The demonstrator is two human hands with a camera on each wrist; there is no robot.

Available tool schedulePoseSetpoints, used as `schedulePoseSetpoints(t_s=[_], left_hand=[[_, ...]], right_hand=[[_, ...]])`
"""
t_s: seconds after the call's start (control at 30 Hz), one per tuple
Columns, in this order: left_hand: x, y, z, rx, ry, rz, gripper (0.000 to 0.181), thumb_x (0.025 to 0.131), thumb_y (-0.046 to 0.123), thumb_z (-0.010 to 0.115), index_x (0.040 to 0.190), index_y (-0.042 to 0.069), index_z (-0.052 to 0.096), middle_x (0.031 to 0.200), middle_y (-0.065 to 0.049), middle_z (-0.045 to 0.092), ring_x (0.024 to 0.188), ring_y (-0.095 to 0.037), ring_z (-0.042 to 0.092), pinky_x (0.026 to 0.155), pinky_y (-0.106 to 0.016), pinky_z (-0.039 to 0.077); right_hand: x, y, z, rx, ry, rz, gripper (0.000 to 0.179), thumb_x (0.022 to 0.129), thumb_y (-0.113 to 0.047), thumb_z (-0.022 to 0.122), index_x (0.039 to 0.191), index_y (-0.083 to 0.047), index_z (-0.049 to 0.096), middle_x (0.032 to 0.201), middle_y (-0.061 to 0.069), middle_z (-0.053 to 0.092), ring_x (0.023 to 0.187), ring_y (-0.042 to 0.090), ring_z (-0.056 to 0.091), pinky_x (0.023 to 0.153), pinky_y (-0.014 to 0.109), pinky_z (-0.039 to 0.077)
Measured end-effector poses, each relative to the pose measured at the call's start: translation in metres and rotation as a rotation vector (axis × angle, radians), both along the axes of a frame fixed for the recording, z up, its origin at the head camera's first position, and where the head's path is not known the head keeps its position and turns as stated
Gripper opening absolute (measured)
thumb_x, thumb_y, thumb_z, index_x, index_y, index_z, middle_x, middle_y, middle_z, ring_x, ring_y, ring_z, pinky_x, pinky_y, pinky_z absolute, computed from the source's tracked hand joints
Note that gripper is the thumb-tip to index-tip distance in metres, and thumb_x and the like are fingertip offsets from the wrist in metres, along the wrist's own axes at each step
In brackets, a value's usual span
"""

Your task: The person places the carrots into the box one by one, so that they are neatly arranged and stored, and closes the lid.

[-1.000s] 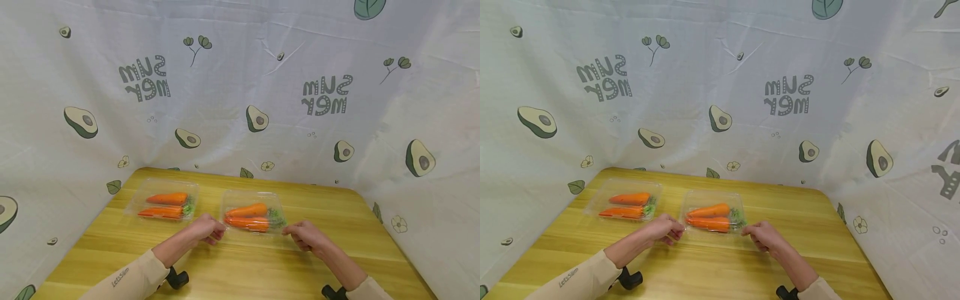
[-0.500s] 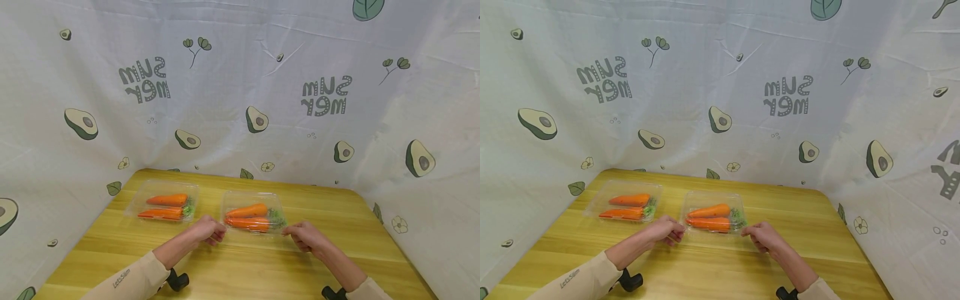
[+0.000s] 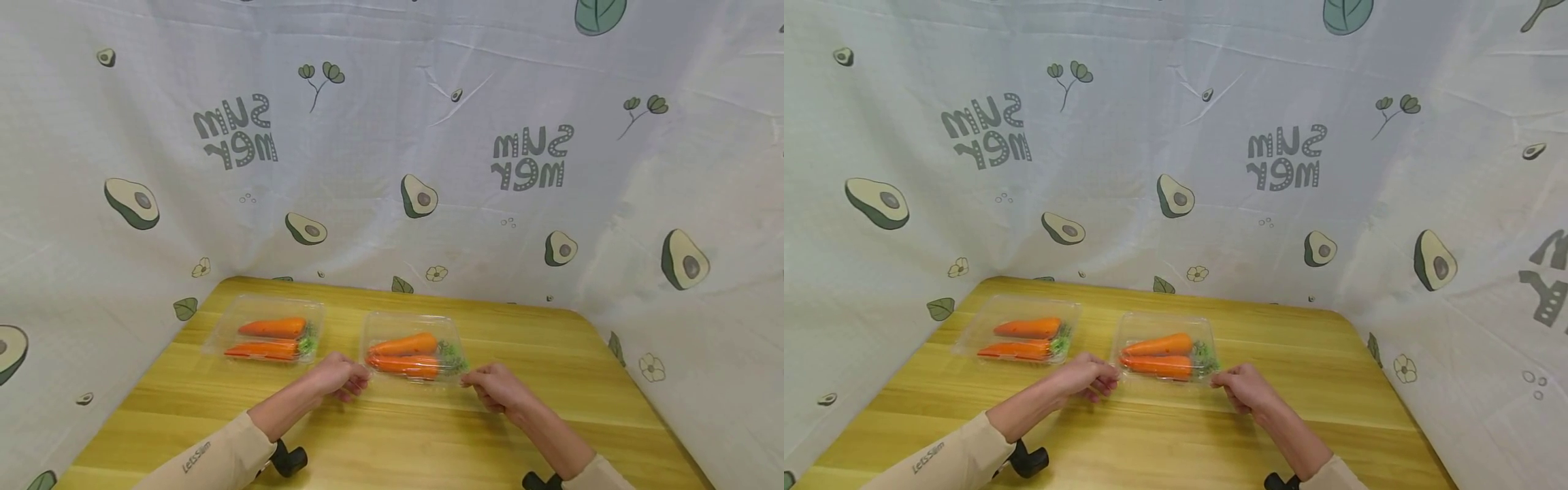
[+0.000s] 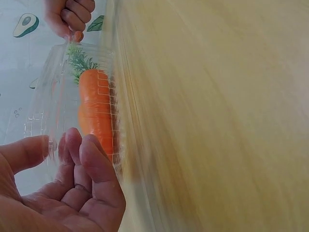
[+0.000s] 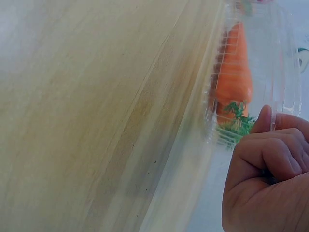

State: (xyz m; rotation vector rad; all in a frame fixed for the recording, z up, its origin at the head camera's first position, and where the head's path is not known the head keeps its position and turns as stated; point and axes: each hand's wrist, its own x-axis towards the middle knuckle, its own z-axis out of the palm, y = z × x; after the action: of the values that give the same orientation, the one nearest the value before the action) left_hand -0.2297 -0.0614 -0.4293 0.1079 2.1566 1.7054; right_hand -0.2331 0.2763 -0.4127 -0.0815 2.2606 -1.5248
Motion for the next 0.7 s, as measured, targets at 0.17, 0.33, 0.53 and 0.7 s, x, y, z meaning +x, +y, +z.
schedulePoseSetpoints(t_s=[0.17, 0.33, 0.53, 0.7], left_hand=[[0.000, 0.003, 0.001, 0.008, -0.007, 0.007, 0.026, 0.096, 0.019, 0.063, 0.099, -0.005, 0.072, 0.080, -0.003, 0.067, 0.068, -0.013, 0.063, 0.058, -0.026, 0.052], [0.000, 0.002, 0.000, 0.001, -0.005, 0.008, 0.030, 0.098, 0.022, 0.062, 0.104, -0.006, 0.071, 0.086, -0.008, 0.068, 0.068, -0.015, 0.063, 0.060, -0.028, 0.055], [0.006, -0.004, 0.004, -0.060, 0.046, -0.014, 0.045, 0.100, 0.033, 0.062, 0.115, -0.010, 0.062, 0.097, -0.017, 0.068, 0.071, -0.020, 0.065, 0.065, -0.034, 0.059], [0.019, -0.014, 0.014, -0.139, 0.111, -0.013, 0.044, 0.098, 0.031, 0.065, 0.121, -0.007, 0.060, 0.098, -0.018, 0.066, 0.071, -0.023, 0.068, 0.068, -0.038, 0.059]], right_hand=[[0.001, 0.001, 0.002, 0.002, 0.014, -0.002, 0.035, 0.102, -0.018, 0.056, 0.110, 0.013, 0.068, 0.050, -0.009, 0.028, 0.044, 0.005, 0.019, 0.044, 0.022, 0.021], [0.000, 0.001, 0.001, 0.012, 0.006, -0.017, 0.034, 0.100, -0.020, 0.058, 0.110, 0.011, 0.070, 0.049, -0.009, 0.028, 0.043, 0.005, 0.018, 0.043, 0.023, 0.021], [0.002, 0.003, 0.000, 0.089, 0.024, -0.052, 0.037, 0.098, -0.029, 0.062, 0.109, 0.005, 0.074, 0.048, -0.007, 0.027, 0.043, 0.008, 0.016, 0.044, 0.025, 0.020], [0.005, 0.004, -0.001, 0.409, 0.199, -0.066, 0.048, 0.100, -0.049, 0.058, 0.105, -0.006, 0.077, 0.066, -0.001, 0.058, 0.054, 0.012, 0.039, 0.054, 0.032, 0.038]])
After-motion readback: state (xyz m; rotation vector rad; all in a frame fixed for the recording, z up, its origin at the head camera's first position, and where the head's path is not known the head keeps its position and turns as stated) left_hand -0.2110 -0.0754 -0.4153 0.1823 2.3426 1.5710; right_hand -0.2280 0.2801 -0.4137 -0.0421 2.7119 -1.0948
